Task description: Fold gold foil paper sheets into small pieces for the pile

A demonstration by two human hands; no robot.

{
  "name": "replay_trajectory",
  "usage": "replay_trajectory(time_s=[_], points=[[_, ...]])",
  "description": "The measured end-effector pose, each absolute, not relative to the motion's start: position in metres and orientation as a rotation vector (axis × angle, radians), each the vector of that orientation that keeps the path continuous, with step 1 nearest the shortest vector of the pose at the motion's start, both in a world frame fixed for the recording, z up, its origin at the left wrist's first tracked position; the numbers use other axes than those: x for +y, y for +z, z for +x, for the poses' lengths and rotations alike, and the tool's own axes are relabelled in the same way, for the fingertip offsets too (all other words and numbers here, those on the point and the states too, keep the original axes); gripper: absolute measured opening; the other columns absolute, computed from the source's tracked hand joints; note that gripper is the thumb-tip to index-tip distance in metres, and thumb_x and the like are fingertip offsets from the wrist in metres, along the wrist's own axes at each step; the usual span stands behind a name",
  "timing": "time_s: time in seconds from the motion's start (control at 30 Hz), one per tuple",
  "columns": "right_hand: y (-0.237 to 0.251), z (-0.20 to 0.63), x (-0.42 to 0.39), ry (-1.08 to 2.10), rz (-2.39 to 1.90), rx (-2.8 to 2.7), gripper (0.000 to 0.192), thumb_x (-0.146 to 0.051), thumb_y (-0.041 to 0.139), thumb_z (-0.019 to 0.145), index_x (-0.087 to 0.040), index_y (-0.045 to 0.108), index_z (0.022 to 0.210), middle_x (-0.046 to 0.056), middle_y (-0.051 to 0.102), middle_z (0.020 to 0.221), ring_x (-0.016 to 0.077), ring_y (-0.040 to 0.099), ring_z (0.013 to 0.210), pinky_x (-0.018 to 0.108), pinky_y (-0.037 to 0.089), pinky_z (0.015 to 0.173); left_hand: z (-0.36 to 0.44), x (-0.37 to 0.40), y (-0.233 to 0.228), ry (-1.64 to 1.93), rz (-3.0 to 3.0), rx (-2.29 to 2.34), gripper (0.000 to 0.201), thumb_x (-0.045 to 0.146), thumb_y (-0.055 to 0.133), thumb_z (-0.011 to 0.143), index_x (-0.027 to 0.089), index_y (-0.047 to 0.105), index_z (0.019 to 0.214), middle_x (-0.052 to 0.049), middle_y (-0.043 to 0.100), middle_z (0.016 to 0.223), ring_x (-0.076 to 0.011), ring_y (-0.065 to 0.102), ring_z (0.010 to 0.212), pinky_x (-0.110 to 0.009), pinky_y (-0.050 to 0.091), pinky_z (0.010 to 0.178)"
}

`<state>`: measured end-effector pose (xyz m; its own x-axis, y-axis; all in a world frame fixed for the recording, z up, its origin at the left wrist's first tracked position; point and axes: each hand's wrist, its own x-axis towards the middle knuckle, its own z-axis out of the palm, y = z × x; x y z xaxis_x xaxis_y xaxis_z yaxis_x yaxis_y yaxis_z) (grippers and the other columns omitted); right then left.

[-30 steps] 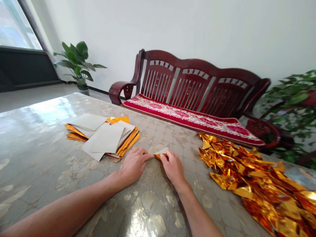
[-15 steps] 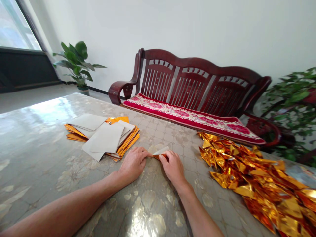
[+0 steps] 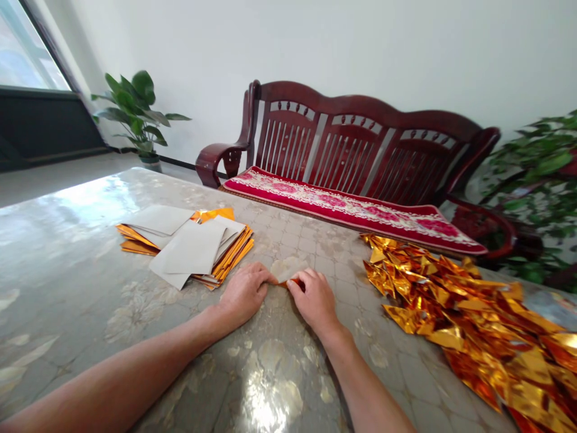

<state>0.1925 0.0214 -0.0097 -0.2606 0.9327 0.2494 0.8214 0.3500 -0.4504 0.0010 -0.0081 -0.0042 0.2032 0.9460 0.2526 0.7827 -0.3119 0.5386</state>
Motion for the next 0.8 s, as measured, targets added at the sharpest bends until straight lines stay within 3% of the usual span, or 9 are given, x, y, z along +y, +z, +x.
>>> replay_trajectory(time_s=[0.37, 0.57, 0.8], points=[[-0.006, 0.185, 0.016, 0.07, -1.603, -2.241, 0.019, -0.03, 0.055, 0.091, -0.023, 0.059, 0.074, 0.004, 0.066, 0.088, 0.0213, 0.054, 0.085, 0.032, 0.036, 0.074, 0.002, -0.011, -0.004, 0.746, 2.239, 1.67, 0.031, 0.008, 0.049, 0.086, 0.021, 0.075, 0.098, -0.005, 0.068, 0.098, -0.0214, 0.061, 0.098, -0.032, 0.045, 0.09], [-0.004, 0.182, 0.015, 0.002, -1.633, -2.261, 0.017, -0.029, 0.055, 0.091, -0.023, 0.059, 0.075, 0.003, 0.066, 0.088, 0.0212, 0.054, 0.084, 0.032, 0.035, 0.073, 0.004, -0.011, 0.0, 0.752, 2.303, 1.672, 0.018, 0.021, 0.056, 0.092, 0.021, 0.074, 0.091, -0.005, 0.067, 0.094, -0.0207, 0.061, 0.095, -0.03, 0.044, 0.086], [-0.004, 0.183, 0.014, 0.013, -1.604, -2.266, 0.016, -0.028, 0.057, 0.09, -0.023, 0.059, 0.075, 0.003, 0.065, 0.087, 0.0211, 0.053, 0.084, 0.032, 0.035, 0.073, 0.009, -0.01, 0.005, 0.683, 2.317, 1.729, 0.019, 0.029, 0.056, 0.095, 0.021, 0.071, 0.086, -0.005, 0.067, 0.093, -0.0202, 0.06, 0.092, -0.029, 0.043, 0.082]])
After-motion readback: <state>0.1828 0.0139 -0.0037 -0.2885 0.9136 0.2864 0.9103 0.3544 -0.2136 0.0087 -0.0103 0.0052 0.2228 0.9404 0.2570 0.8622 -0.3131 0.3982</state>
